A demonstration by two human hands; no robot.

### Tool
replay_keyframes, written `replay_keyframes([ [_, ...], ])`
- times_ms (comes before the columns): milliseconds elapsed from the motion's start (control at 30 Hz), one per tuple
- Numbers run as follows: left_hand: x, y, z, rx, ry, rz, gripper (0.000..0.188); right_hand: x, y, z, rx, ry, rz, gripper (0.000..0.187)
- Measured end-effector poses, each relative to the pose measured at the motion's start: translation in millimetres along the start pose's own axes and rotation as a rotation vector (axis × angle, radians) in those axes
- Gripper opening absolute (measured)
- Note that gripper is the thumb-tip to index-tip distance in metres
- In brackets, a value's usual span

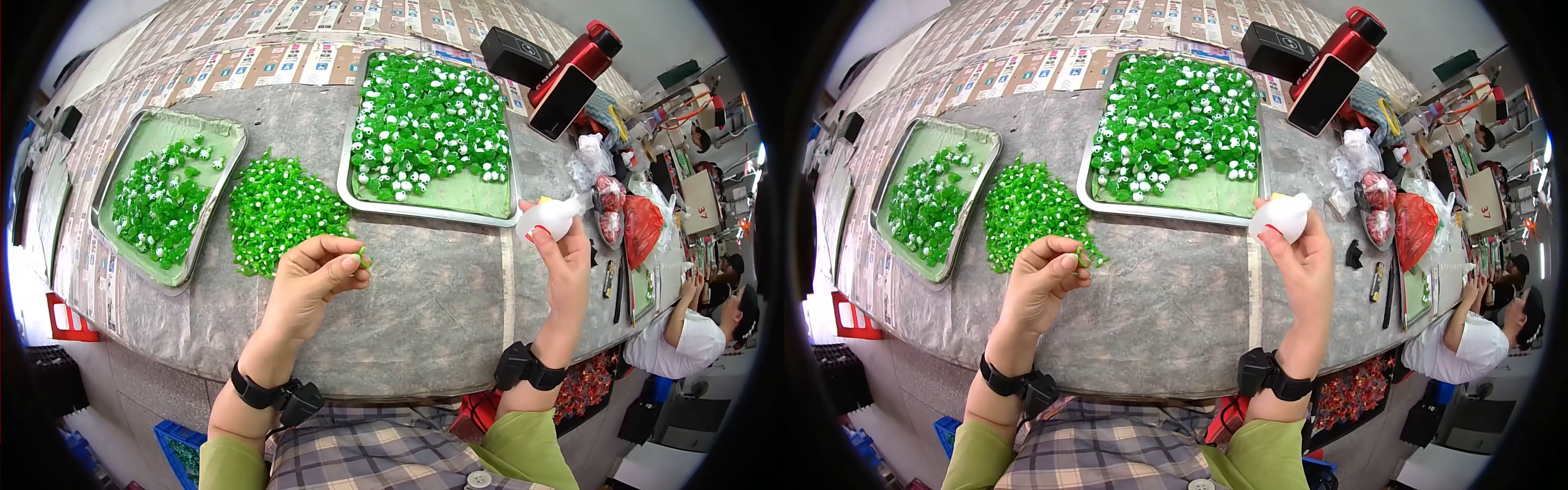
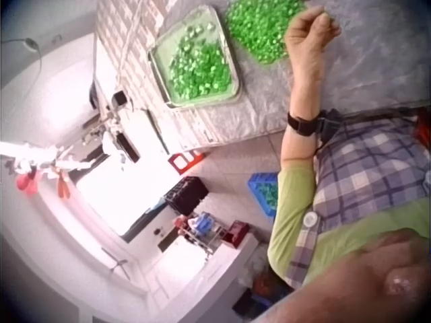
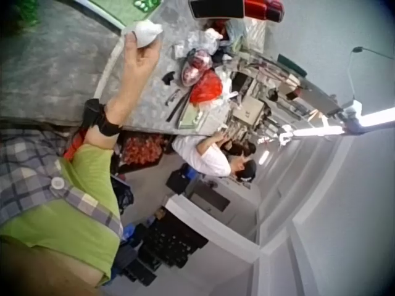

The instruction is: The person assembles small toy figures by applying glue to green plastic pieces using a glue bottle and attaching white head pieces from a tray onto them by hand.

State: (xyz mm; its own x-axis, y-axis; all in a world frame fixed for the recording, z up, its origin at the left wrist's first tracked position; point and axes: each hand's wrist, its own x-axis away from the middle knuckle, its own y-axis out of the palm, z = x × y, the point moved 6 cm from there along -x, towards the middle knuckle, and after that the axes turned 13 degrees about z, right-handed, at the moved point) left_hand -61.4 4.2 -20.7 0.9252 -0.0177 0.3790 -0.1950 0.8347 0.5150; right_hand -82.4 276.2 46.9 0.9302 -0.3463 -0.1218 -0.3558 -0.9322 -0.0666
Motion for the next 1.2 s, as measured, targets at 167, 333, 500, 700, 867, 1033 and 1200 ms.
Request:
replay_keyframes([
  [167,-1,3,-5,0.130,-0.080,-0.071,0.010,19,45,-41,-0.059,-0.198,-0.156,0.047],
  [333,-1,0,-7,0.143,-0.092,-0.029,0.013,38,65,-56,-0.216,-0.295,0.032,0.042],
  [500,-1,1,-9,0.156,-0.141,-0.054,0.012,46,72,-56,-0.156,-0.510,-0.012,0.043],
  [700,-1,2,-9,0.165,-0.146,-0.060,0.011,53,81,-53,0.069,-0.591,-0.084,0.043],
  [867,0,2,-10,0.162,-0.145,-0.067,0.011,54,81,-53,0.087,-0.601,-0.078,0.044],
  [1033,0,2,-9,0.161,-0.145,-0.067,0.011,54,83,-53,0.095,-0.601,-0.083,0.043],
  [1200,-1,1,-10,0.146,-0.137,-0.063,0.012,52,77,-50,-0.017,-0.502,-0.024,0.040],
])
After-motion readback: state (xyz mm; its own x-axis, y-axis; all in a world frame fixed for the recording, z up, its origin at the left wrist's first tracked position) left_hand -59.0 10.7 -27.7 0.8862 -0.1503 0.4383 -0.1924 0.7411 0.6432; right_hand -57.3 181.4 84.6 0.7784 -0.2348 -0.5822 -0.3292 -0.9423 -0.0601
